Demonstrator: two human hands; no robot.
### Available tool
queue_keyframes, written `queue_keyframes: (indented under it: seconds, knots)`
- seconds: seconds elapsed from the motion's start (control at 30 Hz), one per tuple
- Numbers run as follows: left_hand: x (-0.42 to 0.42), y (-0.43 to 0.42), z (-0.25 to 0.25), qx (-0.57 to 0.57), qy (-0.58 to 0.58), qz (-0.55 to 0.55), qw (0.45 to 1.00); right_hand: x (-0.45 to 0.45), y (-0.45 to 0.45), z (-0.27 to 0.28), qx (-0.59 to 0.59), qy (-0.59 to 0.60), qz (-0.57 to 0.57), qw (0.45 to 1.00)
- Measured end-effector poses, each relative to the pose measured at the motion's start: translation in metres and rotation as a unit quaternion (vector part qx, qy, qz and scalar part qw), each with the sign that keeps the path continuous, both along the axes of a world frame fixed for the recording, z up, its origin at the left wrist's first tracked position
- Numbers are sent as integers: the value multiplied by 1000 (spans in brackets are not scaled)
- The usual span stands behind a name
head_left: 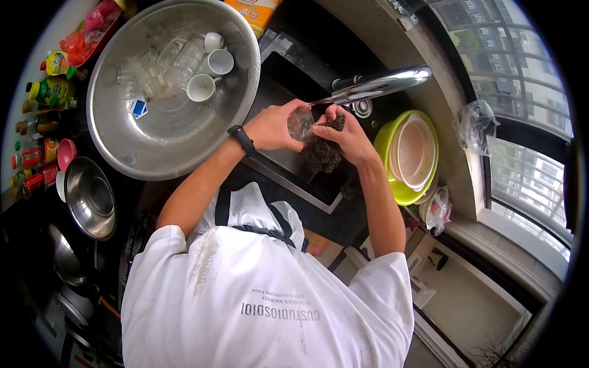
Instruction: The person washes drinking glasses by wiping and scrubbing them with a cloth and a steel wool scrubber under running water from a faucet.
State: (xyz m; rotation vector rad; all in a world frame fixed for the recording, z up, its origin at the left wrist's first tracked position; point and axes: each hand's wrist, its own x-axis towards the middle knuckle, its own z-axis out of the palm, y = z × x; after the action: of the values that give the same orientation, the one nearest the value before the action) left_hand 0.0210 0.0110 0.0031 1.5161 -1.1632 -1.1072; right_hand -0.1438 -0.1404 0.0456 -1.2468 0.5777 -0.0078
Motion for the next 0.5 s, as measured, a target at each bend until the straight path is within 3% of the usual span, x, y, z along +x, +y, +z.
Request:
queue_keyframes:
  seconds: [0.5]
  knots:
    - [5, -3, 0, -10, -27, -5, 1000, 2, 3, 4, 14, 7, -23, 1000]
